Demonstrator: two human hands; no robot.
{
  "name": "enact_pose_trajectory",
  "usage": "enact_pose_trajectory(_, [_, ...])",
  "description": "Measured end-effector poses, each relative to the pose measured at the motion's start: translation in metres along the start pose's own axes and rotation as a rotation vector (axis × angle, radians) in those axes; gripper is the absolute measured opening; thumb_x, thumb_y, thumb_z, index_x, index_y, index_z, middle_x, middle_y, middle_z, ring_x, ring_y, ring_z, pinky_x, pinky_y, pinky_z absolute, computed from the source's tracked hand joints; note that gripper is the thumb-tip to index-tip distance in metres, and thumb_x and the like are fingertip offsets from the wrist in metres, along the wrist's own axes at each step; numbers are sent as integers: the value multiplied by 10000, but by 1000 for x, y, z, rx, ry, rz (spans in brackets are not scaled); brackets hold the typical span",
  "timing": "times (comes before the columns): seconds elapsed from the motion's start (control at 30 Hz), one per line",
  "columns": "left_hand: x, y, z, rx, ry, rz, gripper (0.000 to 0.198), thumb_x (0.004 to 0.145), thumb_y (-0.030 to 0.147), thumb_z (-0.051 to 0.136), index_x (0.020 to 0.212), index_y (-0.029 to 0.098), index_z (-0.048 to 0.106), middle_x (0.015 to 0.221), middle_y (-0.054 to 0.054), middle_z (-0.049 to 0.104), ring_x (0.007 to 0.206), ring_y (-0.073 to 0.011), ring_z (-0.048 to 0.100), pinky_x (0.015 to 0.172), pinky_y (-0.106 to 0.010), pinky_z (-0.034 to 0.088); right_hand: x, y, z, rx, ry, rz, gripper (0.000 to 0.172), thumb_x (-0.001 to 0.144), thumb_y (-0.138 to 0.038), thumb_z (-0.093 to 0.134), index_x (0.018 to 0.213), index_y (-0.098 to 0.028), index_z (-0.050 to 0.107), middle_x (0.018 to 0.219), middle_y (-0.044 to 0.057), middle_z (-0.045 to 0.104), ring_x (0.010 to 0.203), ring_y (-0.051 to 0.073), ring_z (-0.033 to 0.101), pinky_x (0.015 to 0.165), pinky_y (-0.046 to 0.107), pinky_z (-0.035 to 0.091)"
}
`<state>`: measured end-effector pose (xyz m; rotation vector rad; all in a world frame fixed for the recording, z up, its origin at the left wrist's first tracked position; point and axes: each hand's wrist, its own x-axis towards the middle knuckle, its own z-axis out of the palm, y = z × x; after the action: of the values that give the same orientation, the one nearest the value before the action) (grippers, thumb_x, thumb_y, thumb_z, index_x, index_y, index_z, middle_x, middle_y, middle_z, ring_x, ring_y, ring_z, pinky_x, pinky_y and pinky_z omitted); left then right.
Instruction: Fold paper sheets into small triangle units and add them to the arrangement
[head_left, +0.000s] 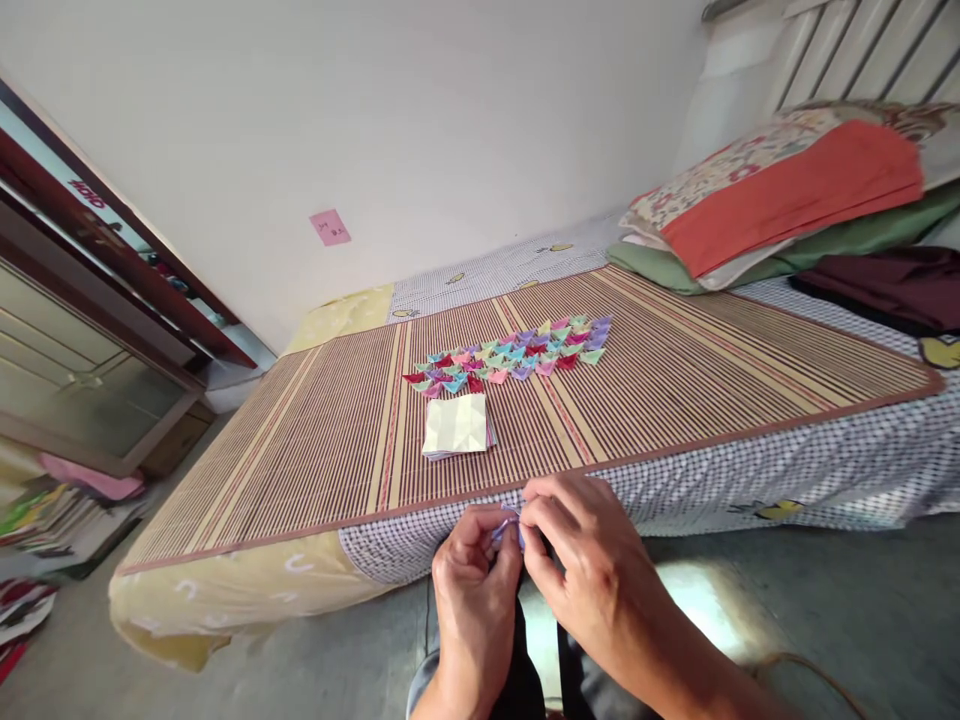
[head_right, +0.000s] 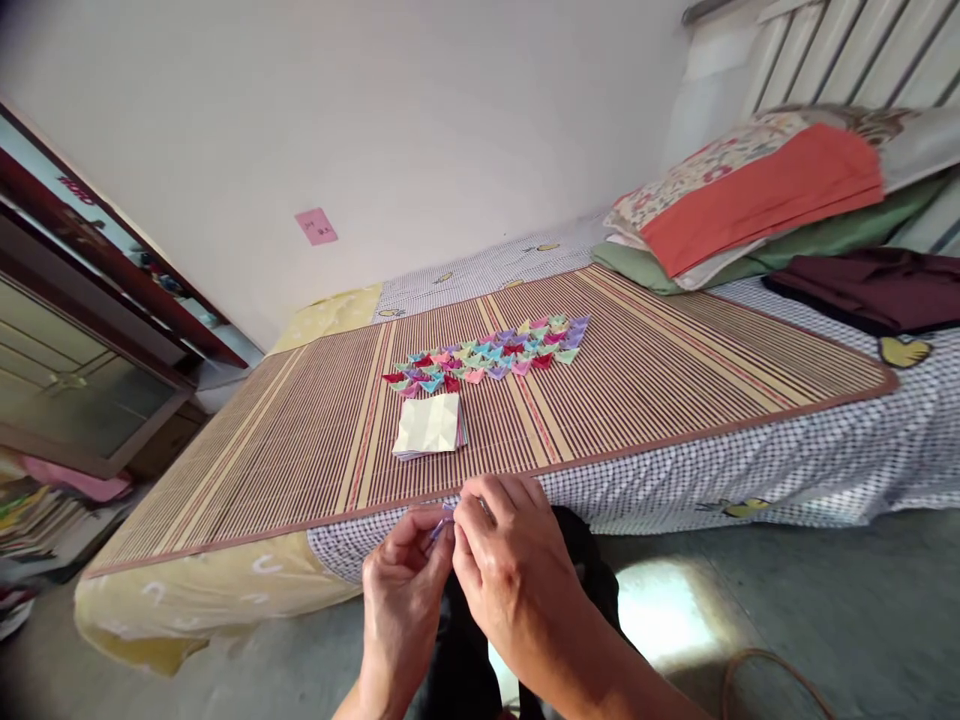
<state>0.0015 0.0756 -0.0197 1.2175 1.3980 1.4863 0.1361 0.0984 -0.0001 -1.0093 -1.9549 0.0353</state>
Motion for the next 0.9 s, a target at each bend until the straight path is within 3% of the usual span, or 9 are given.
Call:
enact_pose_trajectory(0.2, [1, -3, 3, 1, -5, 20, 134, 889, 292, 770, 973, 192, 804, 890, -65, 813, 815, -213, 760, 790, -301, 627, -2, 1, 3, -70, 17, 9, 181, 993, -48, 553, 879, -188, 570, 959, 85, 674, 867, 253, 621, 818, 410, 450])
enact_pose_trajectory(0.33, [0, -6, 3, 95, 1, 135, 44, 897, 205, 735, 898, 196, 778, 840, -34, 775, 788, -182, 732, 765, -266, 604, -3, 4, 2, -98, 3, 52, 166, 963, -36, 543, 905, -190, 565, 964, 81, 666, 856, 255, 624, 790, 411, 471])
enact_pose_trajectory(0.63, [1, 0, 1, 251, -54, 384, 243, 857, 19, 641, 875, 232, 757, 891, -3, 767, 813, -158, 730, 765, -248, 579, -11, 8, 4, 22, -134, 120, 278, 934, 24, 459, 1034, -215, 557, 1009, 72, 655, 863, 237, 668, 762, 402, 566])
enact_pose_trajectory(0.77, [0, -2, 1, 238, -63, 351, 242, 846, 24, 632, 848, 229, 760, 844, 3, 752, 781, -152, 713, 739, -238, 561, -8, 10, 2, 89, -190, 106, 313, 889, 77, 449, 949, -209, 563, 983, 71, 645, 833, 229, 672, 727, 390, 583])
enact_pose_trajectory(0.9, [1, -3, 2, 46, -61, 112, 114, 885, 139, 708, 917, 218, 785, 824, -9, 771, 770, -148, 718, 732, -226, 572, -3, 10, -4, 81, -139, 74, 276, 934, 40, 483, 998, -202, 597, 1052, 92, 662, 901, 246, 681, 785, 410, 597])
